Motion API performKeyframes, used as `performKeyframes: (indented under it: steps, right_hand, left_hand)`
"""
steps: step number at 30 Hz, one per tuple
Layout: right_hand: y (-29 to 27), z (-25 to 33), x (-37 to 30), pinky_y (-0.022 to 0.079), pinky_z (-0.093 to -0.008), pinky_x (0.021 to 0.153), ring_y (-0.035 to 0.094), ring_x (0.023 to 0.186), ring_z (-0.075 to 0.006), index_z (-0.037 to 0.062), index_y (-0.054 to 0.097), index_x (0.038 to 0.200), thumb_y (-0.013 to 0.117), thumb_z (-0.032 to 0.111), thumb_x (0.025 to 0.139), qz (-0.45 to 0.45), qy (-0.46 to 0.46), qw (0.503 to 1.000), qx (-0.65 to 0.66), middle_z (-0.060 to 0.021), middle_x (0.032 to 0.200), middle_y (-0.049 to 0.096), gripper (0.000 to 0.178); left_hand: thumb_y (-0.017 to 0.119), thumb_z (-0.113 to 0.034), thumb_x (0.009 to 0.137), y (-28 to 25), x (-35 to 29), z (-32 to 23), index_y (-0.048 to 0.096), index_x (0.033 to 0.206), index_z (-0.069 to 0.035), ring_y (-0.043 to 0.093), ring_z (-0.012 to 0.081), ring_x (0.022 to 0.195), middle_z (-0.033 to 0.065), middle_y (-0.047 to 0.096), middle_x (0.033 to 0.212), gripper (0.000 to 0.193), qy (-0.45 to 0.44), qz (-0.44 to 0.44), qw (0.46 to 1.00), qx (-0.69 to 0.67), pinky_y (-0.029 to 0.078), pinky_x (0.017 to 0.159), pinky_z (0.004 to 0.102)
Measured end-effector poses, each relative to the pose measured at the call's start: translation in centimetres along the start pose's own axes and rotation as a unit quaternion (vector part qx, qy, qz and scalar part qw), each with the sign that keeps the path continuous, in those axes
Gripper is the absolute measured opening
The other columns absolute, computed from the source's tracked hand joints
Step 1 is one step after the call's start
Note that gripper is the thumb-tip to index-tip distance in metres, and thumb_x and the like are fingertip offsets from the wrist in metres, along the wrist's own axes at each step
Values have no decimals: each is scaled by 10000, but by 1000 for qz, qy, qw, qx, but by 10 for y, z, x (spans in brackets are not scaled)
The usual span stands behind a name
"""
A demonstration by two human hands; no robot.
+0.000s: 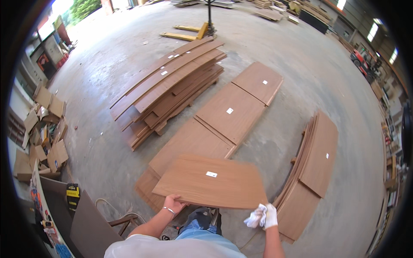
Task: The person wipes the surface of wooden panels with a white cloth, occasionally using a small metal tool to scrape edges. They handle multiple panels one at a time, flipping them over and moving them aside after cleaning.
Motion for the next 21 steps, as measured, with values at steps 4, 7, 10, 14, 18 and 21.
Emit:
performKeyframes:
  steps: [4,7,10,14,18,21]
  right_hand:
    - [142,-4,73,459,-334,439,558,547,-224,4,535,930,523,118,1000,88,111,986,-88,-148,732,559,135]
    - [219,-21,94,407,-293,429,498,547,-185,36,495,922,482,140,1019,93,140,968,-186,-98,700,497,143]
    - [226,-41,129,415,-293,397,569,545,-216,-49,535,1027,433,128,1034,89,189,962,-175,-187,766,599,204]
    - [199,-53,180,444,-310,380,624,538,-245,-69,568,1038,432,133,1033,41,148,960,-235,-207,780,655,244]
    - [227,-69,205,463,-319,382,631,521,-237,-54,604,936,451,170,1055,58,177,940,-287,-204,740,658,297]
    - [216,-59,254,481,-324,415,633,546,-231,-46,604,938,451,172,1070,69,223,952,-197,-194,766,666,297]
  left_hand:
    - [579,-27,818,-68,-9,-29,540,1236,9,500,426,1340,206,570,1361,422,105,-78,987,-95,392,1170,622]
    - [612,-40,806,-127,-7,-24,575,1174,-60,528,392,1294,159,598,1317,370,149,-127,964,-182,390,1131,601]
    - [598,-15,795,-163,4,3,572,1140,-29,545,417,1285,185,615,1288,346,160,-139,947,-242,421,1128,632]
    - [597,-22,829,-177,22,44,588,1144,-36,559,420,1279,174,633,1284,315,151,-88,939,-297,444,1111,624]
    - [623,-76,906,-177,19,73,617,1148,-50,596,393,1263,160,664,1300,244,131,-92,949,-272,476,1096,591]
    - [653,-137,937,-149,58,108,644,1129,-78,644,364,1192,132,715,1207,201,81,-92,951,-282,495,1073,572]
Point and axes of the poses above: each hand's wrist, its own x-axis towards the middle knuckle, its own y-axis out of the palm, z = x × y, the point moved 10 cm from there along x, towards the middle knuckle
